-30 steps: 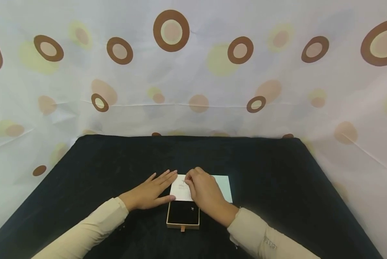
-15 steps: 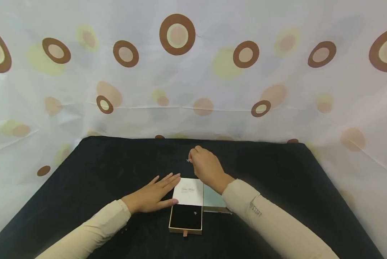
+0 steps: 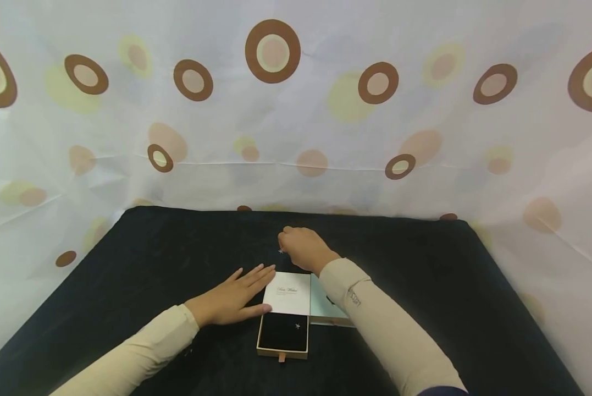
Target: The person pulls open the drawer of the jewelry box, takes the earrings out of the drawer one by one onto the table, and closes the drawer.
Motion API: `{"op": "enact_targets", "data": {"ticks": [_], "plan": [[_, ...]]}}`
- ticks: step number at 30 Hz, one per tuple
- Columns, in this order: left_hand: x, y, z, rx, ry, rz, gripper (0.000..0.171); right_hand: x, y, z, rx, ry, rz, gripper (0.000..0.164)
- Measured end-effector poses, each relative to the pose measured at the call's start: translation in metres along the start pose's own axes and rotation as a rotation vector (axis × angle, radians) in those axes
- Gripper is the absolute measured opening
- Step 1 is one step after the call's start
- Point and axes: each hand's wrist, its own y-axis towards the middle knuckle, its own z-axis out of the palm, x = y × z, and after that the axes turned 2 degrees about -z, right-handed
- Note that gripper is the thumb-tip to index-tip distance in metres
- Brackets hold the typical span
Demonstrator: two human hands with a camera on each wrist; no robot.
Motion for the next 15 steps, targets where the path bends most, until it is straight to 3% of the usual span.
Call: {"op": "enact_targets", "data": {"ticks": [15], "plan": [[0.001,-0.002,-0.002,-0.005,-0.017,0.012,0.078,-0.001,0.019,0.020,0.135,0.057,0.034,0.007]]}}
